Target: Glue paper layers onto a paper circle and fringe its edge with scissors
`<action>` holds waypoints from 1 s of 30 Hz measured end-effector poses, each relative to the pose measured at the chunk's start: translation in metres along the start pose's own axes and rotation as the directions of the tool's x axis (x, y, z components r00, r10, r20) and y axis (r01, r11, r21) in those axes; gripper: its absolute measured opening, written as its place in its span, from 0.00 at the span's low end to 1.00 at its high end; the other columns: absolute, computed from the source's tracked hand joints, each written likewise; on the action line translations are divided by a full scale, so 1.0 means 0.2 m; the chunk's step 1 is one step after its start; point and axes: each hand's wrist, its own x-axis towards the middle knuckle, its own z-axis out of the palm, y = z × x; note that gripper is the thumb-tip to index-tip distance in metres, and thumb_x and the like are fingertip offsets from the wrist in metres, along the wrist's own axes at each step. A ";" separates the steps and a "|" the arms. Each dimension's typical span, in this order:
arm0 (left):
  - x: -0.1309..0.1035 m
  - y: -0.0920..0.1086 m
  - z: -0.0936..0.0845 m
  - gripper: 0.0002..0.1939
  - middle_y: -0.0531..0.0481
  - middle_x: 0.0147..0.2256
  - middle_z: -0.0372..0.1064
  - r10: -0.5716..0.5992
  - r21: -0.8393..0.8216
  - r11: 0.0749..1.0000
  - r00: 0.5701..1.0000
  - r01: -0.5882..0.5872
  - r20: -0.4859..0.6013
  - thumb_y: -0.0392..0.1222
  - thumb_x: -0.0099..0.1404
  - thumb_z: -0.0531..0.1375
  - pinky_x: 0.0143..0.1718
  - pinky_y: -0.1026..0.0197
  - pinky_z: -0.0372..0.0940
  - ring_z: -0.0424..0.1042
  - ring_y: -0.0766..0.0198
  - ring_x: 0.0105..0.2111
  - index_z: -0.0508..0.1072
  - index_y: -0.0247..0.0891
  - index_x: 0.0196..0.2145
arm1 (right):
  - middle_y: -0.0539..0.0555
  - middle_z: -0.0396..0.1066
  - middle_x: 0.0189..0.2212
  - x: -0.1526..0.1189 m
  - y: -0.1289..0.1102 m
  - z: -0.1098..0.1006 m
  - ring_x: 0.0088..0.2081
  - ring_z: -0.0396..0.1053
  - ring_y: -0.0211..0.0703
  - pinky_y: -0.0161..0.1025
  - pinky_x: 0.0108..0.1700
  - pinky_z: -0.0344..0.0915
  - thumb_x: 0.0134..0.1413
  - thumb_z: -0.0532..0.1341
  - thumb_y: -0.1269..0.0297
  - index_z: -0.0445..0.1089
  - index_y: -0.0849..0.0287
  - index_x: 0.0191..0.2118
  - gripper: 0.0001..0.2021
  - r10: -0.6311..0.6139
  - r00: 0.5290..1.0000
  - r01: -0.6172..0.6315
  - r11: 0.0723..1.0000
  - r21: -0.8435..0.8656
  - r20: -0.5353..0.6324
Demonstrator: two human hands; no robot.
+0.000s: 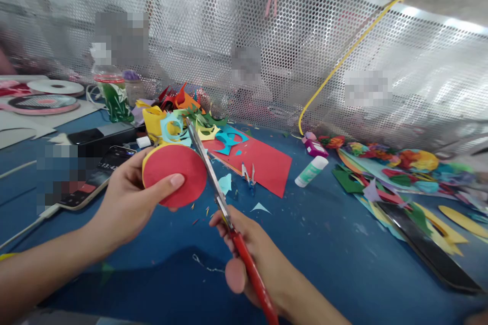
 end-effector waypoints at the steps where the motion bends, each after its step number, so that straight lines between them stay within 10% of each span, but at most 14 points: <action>1: 0.00 0.00 0.00 0.14 0.55 0.25 0.73 0.010 0.011 1.000 1.000 -0.010 -0.005 0.40 0.49 0.71 0.16 0.68 0.70 0.72 0.66 0.20 0.74 0.39 0.35 | 0.53 0.63 0.30 0.00 -0.01 0.00 0.28 0.63 0.42 0.40 0.31 0.65 0.48 0.57 0.37 0.72 0.50 0.39 0.23 0.005 1.000 -0.005 1.000 0.013 0.008; 20: -0.01 0.03 0.01 0.12 0.57 0.24 0.71 0.113 0.088 0.990 0.991 -0.107 -0.075 0.39 0.50 0.70 0.15 0.69 0.71 0.69 0.70 0.19 0.73 0.38 0.32 | 0.52 0.61 0.30 -0.01 -0.08 -0.03 0.28 0.61 0.41 0.40 0.31 0.66 0.38 0.56 0.27 0.66 0.53 0.39 0.33 -0.020 0.994 0.037 0.987 -0.158 0.110; 30: -0.01 0.02 0.00 0.11 0.57 0.23 0.68 0.145 0.098 0.986 0.985 -0.135 -0.094 0.42 0.52 0.70 0.15 0.67 0.72 0.67 0.71 0.18 0.71 0.37 0.29 | 0.49 0.57 0.23 0.00 -0.09 -0.04 0.25 0.60 0.39 0.39 0.28 0.63 0.46 0.56 0.39 0.64 0.54 0.33 0.21 0.147 0.986 -0.127 0.967 -0.219 0.075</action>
